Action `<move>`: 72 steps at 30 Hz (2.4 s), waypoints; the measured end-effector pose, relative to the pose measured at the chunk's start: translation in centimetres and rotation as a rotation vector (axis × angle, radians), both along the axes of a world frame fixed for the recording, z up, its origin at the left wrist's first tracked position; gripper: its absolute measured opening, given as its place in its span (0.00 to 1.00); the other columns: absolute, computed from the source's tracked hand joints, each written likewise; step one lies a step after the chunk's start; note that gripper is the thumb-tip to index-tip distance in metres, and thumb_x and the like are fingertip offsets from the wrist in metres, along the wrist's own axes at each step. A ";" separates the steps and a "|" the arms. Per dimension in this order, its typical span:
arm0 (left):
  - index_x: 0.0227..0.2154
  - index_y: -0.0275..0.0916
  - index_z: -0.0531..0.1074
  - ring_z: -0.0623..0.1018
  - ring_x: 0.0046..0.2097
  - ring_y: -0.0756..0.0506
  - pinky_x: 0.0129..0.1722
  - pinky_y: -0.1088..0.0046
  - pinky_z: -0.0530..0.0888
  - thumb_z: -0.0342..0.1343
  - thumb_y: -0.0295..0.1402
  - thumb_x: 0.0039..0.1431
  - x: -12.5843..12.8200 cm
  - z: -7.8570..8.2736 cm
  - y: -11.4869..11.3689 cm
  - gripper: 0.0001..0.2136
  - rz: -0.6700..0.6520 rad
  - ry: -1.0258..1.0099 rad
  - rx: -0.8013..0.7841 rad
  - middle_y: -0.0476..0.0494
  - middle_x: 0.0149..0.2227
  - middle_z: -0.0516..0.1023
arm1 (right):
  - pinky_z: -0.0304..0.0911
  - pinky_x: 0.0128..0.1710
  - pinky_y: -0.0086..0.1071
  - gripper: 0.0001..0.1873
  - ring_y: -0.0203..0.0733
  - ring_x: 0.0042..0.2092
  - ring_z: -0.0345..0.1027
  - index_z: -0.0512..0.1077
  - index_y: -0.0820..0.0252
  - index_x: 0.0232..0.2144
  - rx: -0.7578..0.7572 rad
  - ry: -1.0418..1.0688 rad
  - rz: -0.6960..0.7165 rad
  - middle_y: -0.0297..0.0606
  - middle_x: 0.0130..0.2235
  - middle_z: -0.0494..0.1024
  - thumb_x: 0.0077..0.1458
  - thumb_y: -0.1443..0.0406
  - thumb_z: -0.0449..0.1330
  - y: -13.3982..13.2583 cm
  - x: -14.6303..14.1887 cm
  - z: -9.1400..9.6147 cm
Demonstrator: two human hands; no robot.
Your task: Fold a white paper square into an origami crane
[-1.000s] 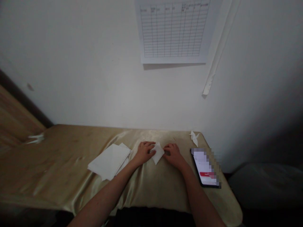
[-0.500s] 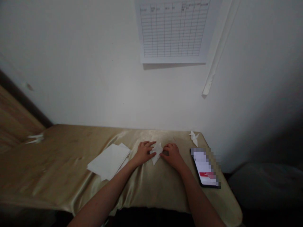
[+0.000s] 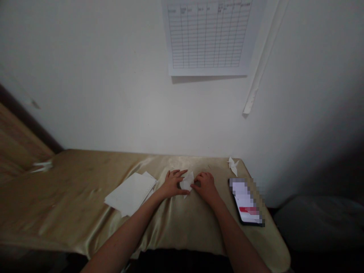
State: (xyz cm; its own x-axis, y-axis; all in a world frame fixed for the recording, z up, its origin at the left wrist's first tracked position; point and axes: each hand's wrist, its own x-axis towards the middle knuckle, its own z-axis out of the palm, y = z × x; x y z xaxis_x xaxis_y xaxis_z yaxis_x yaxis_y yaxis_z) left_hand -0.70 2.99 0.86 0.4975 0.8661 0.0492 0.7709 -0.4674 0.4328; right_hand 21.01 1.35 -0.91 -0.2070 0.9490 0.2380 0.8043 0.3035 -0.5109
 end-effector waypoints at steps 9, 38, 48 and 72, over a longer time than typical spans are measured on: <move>0.52 0.51 0.76 0.54 0.69 0.26 0.66 0.33 0.40 0.70 0.58 0.35 -0.1 0.6 0.1 0.37 -0.030 0.038 -0.043 0.47 0.70 0.57 | 0.55 0.53 0.40 0.07 0.46 0.48 0.66 0.79 0.55 0.32 0.012 0.032 -0.018 0.38 0.40 0.77 0.50 0.60 0.68 0.5 -0.1 -0.2; 0.57 0.50 0.72 0.54 0.70 0.27 0.66 0.33 0.41 0.69 0.59 0.36 -0.2 -0.2 0.4 0.42 -0.023 0.056 -0.021 0.43 0.70 0.57 | 0.57 0.53 0.42 0.02 0.48 0.48 0.67 0.81 0.53 0.27 0.012 0.219 0.025 0.38 0.38 0.80 0.49 0.63 0.67 1.4 1.0 -1.0; 0.57 0.49 0.72 0.54 0.70 0.27 0.66 0.33 0.41 0.70 0.59 0.35 -0.1 0.1 0.3 0.43 -0.007 0.048 -0.026 0.43 0.70 0.58 | 0.57 0.54 0.43 0.03 0.48 0.49 0.65 0.81 0.54 0.28 0.006 0.226 -0.002 0.39 0.39 0.79 0.50 0.62 0.67 1.4 0.7 -1.0; 0.43 0.45 0.80 0.68 0.62 0.36 0.66 0.47 0.53 0.66 0.48 0.53 0.5 -1.2 0.5 0.17 0.145 -0.131 0.086 0.44 0.59 0.74 | 0.56 0.57 0.45 0.05 0.49 0.52 0.63 0.82 0.52 0.31 0.070 0.329 0.022 0.40 0.40 0.78 0.50 0.60 0.68 1.2 0.3 -0.8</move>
State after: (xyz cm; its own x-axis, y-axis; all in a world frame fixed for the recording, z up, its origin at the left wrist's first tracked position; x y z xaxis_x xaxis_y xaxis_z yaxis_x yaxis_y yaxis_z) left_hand -0.23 3.53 -0.32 0.3528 0.9179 0.1817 0.7724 -0.3953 0.4972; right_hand 21.29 2.52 -1.71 -0.1281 0.9242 0.3597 0.5927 0.3621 -0.7194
